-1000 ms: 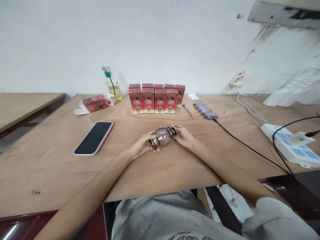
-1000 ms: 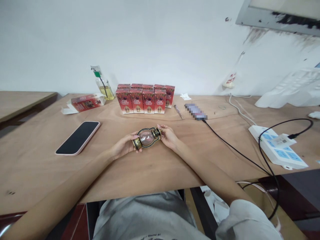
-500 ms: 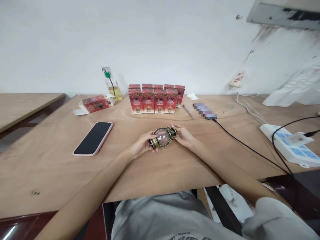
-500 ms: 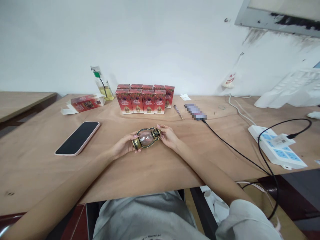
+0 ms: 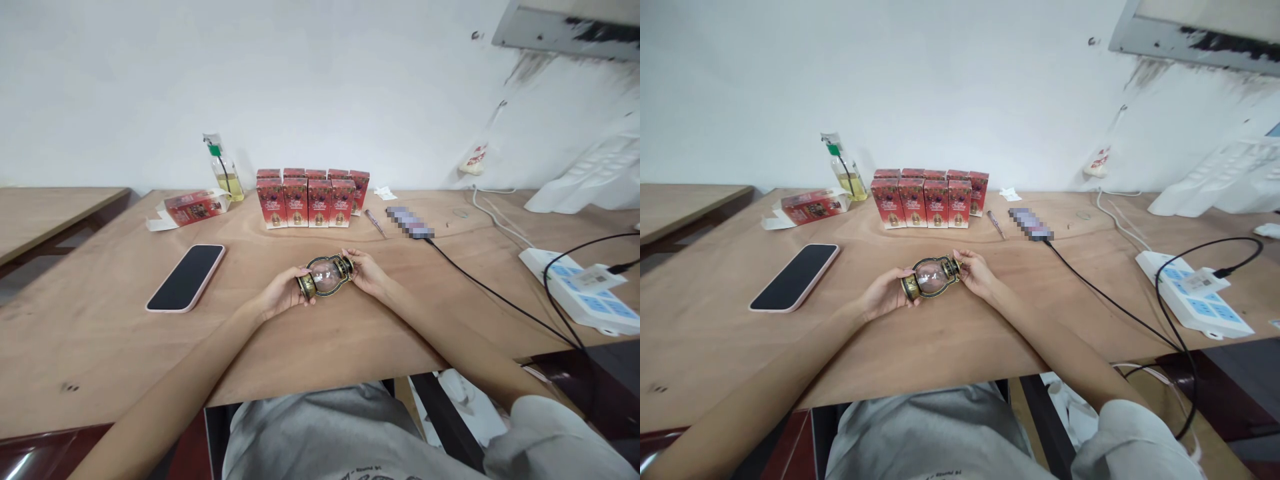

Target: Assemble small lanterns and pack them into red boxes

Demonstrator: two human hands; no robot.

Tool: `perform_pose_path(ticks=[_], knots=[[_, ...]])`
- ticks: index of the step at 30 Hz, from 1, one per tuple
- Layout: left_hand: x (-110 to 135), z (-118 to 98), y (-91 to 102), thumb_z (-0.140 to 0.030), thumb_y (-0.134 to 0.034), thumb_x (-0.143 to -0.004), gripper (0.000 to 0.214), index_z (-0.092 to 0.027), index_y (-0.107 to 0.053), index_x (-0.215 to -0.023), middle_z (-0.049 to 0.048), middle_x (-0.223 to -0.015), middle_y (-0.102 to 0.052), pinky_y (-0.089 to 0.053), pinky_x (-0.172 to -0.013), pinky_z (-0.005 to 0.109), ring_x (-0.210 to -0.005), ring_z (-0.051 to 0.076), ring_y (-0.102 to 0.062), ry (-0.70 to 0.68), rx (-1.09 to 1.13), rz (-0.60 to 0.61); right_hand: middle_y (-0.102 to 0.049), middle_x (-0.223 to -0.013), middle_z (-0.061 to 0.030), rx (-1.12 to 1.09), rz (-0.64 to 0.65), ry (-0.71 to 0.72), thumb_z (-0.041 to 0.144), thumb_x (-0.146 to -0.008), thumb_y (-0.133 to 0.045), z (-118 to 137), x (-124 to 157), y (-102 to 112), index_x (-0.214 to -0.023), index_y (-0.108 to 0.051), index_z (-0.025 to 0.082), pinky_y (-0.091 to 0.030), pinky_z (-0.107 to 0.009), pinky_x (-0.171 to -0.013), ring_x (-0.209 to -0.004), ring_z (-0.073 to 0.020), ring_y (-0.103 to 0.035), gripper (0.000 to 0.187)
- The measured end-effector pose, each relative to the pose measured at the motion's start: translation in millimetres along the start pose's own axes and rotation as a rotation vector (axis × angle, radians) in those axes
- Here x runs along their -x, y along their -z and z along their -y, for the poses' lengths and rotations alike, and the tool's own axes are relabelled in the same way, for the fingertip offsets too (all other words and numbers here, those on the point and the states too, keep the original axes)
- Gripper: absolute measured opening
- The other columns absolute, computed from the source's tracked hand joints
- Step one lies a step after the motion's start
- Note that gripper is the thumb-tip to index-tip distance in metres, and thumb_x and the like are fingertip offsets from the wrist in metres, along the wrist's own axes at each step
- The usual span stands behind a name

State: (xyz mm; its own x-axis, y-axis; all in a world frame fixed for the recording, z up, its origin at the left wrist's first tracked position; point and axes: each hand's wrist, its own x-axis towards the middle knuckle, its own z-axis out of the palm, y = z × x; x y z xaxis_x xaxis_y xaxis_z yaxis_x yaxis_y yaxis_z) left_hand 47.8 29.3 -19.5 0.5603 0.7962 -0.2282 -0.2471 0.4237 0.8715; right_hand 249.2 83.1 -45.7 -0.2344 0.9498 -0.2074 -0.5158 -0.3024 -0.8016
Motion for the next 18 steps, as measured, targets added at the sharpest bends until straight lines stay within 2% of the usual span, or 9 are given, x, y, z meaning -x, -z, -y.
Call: perform_pose_path(ticks=[5,9,11,15,18], knots=[[1,-1,0.1,-0.033,-0.057,-0.073,0.042,-0.012,-0.051,-0.109,0.0046,-0.073,-0.064,-0.04,-0.044,0.021,-0.053,0.015,-0.061,0.004,0.026,0.008,-0.061,-0.062,0.0046,0.042,-0.036,0.068,0.02,-0.06,-0.081,3,1,-2,-0.067,-0.052,0.018,-0.034,-0.018,-0.041,-0.049,-0.006,-0.05,0.03],[0,3,-4.7,-0.032,-0.06,-0.074,0.042,-0.014,-0.049,-0.111,0.0054,-0.08,-0.065,-0.047,-0.052,0.025,-0.059,0.017,-0.065,-0.053,-0.081,-0.021,-0.055,-0.059,0.0078,0.085,-0.077,0.179,0.019,-0.055,-0.083,14,1,0,-0.065,-0.049,0.02,-0.026,-0.018,-0.042,-0.05,-0.0052,-0.044,0.036],[-1,5,-7.4,-0.032,-0.064,-0.074,0.042,-0.015,-0.05,-0.109,0.0052,-0.085,-0.065,-0.051,-0.061,0.03,-0.065,0.019,-0.066,-0.098,-0.159,-0.06,-0.052,-0.06,0.0087,0.171,-0.081,0.308,0.018,-0.056,-0.083,22,2,-2,-0.065,-0.048,0.02,-0.028,-0.018,-0.045,-0.052,-0.0058,-0.042,0.036],[-3,2,-7.8,-0.027,-0.073,-0.068,0.037,-0.016,-0.058,-0.101,0.0044,-0.1,-0.066,-0.048,-0.087,0.033,-0.093,0.019,-0.062,-0.283,-0.345,-0.136,-0.05,-0.066,0.0056,0.512,-0.014,0.734,0.02,-0.068,-0.075,40,10,-12,-0.065,-0.049,0.022,-0.036,-0.023,-0.06,-0.062,-0.0093,-0.043,0.026],[1,-13,-2.1,-0.026,-0.073,-0.072,0.038,-0.016,-0.06,-0.106,0.0068,-0.114,-0.062,-0.042,-0.098,0.036,-0.108,0.021,-0.056,-0.351,-0.414,-0.168,-0.053,-0.075,0.0022,0.749,0.11,0.897,0.021,-0.081,-0.061,54,22,-23,-0.07,-0.049,0.023,-0.036,-0.026,-0.062,-0.065,-0.0118,-0.045,0.016]])
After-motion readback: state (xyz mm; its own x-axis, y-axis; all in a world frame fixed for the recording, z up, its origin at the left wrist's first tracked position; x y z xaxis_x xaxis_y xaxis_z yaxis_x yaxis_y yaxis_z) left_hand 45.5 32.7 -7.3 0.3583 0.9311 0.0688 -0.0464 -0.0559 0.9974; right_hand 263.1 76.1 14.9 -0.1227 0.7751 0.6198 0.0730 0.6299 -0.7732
